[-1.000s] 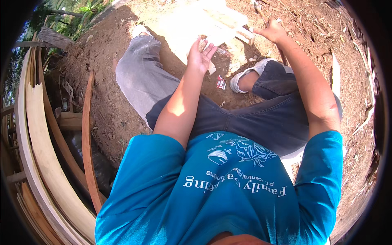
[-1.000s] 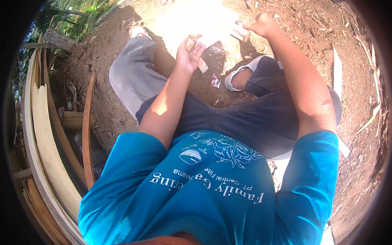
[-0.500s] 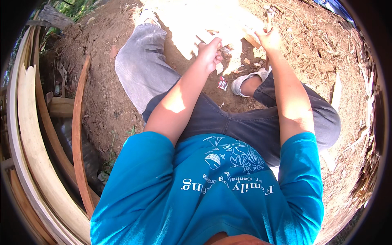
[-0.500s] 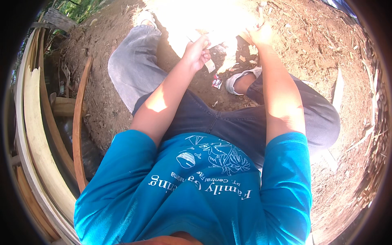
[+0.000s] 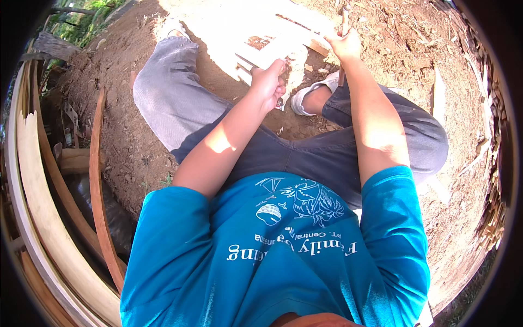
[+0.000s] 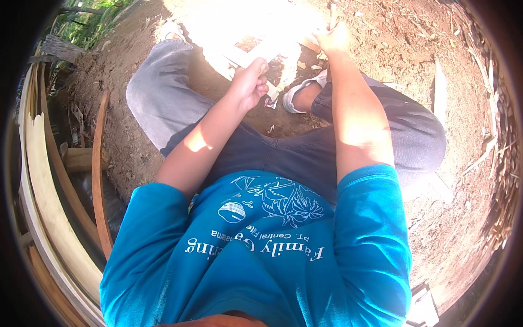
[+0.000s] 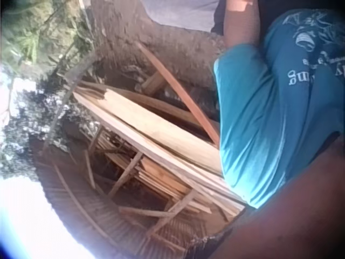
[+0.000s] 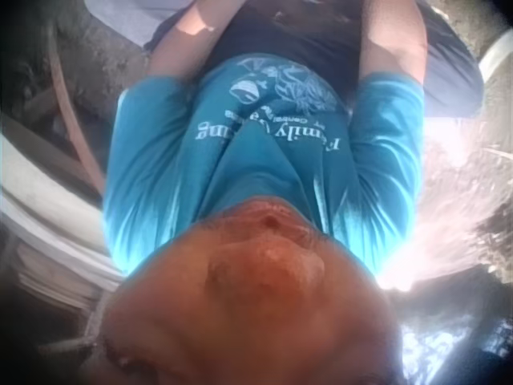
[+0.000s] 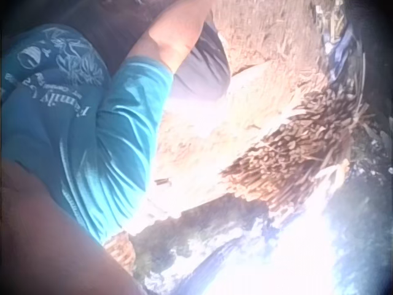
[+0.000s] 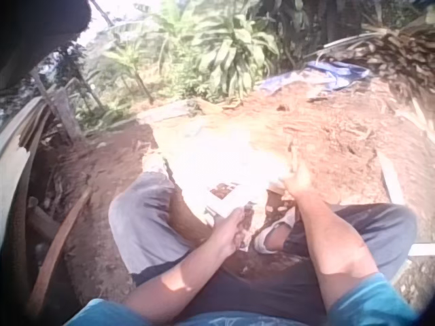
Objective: The person constructs a small wooden stool-like structure by hand, using a hammer to drive nails into wooden slats and boards.
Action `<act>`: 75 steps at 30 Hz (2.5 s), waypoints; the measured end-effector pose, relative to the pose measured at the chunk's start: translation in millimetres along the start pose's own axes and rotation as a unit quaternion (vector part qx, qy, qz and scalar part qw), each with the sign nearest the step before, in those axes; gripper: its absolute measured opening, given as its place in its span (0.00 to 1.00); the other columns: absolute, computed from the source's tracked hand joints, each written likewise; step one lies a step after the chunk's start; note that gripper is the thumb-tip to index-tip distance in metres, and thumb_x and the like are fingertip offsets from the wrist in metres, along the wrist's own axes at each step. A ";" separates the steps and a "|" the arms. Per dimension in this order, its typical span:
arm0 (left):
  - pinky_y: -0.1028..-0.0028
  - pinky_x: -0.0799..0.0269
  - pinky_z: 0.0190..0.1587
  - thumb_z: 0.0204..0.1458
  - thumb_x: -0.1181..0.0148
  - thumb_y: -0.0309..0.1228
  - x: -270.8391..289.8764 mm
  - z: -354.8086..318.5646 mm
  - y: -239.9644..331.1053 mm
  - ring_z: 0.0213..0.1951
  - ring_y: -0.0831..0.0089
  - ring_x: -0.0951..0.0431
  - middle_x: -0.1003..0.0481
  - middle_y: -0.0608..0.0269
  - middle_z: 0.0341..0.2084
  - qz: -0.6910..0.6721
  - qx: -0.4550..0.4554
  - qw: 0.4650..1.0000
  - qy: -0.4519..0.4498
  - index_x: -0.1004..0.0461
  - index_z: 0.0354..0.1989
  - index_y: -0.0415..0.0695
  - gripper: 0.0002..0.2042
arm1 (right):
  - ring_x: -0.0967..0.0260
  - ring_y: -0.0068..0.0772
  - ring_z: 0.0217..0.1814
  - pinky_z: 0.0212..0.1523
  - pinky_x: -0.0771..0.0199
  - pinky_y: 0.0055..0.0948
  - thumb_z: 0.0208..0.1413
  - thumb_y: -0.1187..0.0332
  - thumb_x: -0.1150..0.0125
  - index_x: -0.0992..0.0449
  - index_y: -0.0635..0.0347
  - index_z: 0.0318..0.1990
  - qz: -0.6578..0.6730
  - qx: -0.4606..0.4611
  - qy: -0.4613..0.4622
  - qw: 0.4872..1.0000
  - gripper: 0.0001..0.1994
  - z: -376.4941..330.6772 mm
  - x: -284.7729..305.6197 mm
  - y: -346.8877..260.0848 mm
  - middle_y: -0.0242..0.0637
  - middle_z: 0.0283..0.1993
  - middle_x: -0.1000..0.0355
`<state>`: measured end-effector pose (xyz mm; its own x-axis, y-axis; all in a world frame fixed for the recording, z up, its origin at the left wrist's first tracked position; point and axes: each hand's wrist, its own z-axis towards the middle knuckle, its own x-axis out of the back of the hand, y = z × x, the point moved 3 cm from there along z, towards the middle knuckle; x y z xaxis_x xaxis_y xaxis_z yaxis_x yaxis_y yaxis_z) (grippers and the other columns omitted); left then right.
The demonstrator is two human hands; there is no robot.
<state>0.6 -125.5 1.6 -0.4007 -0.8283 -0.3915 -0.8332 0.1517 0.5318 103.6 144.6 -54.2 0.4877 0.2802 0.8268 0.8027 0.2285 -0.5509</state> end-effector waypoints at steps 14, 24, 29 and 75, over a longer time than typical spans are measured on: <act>0.72 0.30 0.34 0.56 0.31 0.37 3.3 -6.0 -25.5 0.36 0.75 0.32 0.32 0.63 0.44 0.048 0.005 0.996 0.070 0.33 0.53 0.41 0.22 | 0.21 0.38 0.41 0.47 0.21 0.35 0.38 0.50 0.17 0.28 0.64 0.43 0.265 -0.028 0.052 0.962 0.33 -53.0 -4.4 -29.4 0.47 0.40 0.21; 0.42 0.54 0.72 0.57 0.35 0.41 -30.9 -26.0 33.5 0.70 0.42 0.43 0.35 0.49 0.66 0.678 -0.532 0.508 0.005 0.34 0.68 0.47 0.31 | 0.23 0.40 0.41 0.44 0.22 0.39 0.41 0.61 0.20 0.28 0.61 0.48 0.370 -0.052 0.112 0.921 0.28 -30.6 -34.6 2.5 0.43 0.37 0.23; 0.52 0.33 0.59 0.61 0.39 0.37 -33.1 -23.7 21.2 0.45 0.51 0.23 0.21 0.53 0.38 0.771 -0.400 0.477 -0.139 0.21 0.39 0.41 0.11 | 0.23 0.55 0.51 0.52 0.23 0.45 0.41 0.63 0.19 0.32 0.66 0.49 0.264 -0.156 0.096 0.947 0.31 -45.4 -11.4 -22.6 0.54 0.45 0.25; 0.59 0.26 0.53 0.42 0.25 0.23 8.0 -31.9 58.4 0.50 0.50 0.21 0.20 0.48 0.46 0.861 -0.334 0.333 -0.189 0.25 0.54 0.39 0.27 | 0.18 0.42 0.45 0.49 0.21 0.40 0.40 0.50 0.17 0.18 0.58 0.53 0.080 -0.434 0.335 0.833 0.34 -418.1 247.1 383.1 0.46 0.43 0.17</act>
<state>-39.1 -140.4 53.5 -0.1890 0.3245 0.9268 0.9770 -0.0330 0.2108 675.1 -88.5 -13.5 0.4616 -0.4066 0.7884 0.5125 -0.6032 -0.6112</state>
